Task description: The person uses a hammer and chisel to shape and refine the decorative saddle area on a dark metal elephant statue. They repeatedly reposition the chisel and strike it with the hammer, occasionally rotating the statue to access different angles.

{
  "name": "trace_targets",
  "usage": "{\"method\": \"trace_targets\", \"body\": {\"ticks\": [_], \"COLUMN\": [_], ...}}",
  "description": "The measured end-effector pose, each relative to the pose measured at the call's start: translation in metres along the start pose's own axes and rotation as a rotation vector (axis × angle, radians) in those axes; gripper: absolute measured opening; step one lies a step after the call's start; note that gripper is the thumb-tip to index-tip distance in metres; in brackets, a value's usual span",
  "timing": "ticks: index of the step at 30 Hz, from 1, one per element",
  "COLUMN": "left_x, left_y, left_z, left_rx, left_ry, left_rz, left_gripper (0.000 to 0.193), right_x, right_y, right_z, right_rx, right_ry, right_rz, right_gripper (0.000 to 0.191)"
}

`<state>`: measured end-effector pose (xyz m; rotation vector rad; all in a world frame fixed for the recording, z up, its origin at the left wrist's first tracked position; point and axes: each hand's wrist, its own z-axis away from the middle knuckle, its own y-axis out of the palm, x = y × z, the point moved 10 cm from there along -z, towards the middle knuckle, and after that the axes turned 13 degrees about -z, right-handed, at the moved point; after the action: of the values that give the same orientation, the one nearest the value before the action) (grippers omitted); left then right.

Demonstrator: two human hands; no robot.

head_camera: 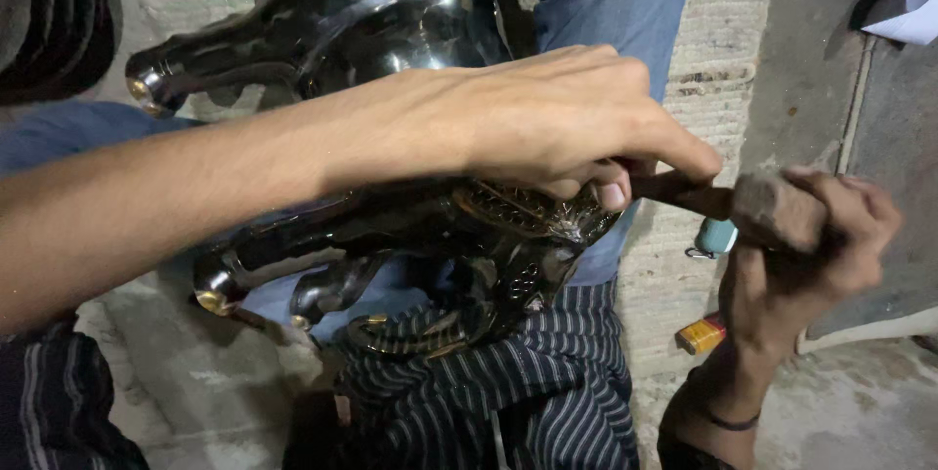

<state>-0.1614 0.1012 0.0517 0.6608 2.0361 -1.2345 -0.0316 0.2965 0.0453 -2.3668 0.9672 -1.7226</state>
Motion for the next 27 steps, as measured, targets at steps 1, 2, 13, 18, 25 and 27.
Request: {"method": "trace_targets", "body": {"ticks": [1, 2, 13, 18, 25, 27], "left_x": [-0.001, -0.003, 0.002, -0.002, 0.003, 0.010], "left_y": [0.002, 0.003, 0.027, 0.027, 0.035, 0.035], "left_z": [-0.002, -0.003, -0.008, -0.009, -0.004, 0.000], "left_rx": [0.021, 0.039, 0.301, 0.395, 0.571, 0.550], "left_ry": [0.005, 0.008, -0.078, -0.097, -0.159, -0.224], "left_rz": [0.015, 0.031, -0.042, -0.009, -0.079, 0.009], "left_gripper": [0.031, 0.029, 0.039, 0.039, 0.035, 0.033], "right_x": [0.000, -0.002, 0.016, 0.027, 0.021, 0.015], "right_y": [0.000, 0.001, 0.016, 0.017, 0.029, 0.028], "right_z": [0.003, 0.006, 0.015, 0.014, 0.023, 0.025], "right_rx": [-0.003, -0.010, -0.022, -0.090, -0.043, -0.034], "right_ry": [-0.024, -0.030, -0.121, -0.154, -0.122, -0.080], "right_rz": [0.027, 0.026, 0.133, 0.148, 0.195, 0.163], "right_gripper": [0.042, 0.044, 0.039, 0.039, 0.038, 0.042]}}
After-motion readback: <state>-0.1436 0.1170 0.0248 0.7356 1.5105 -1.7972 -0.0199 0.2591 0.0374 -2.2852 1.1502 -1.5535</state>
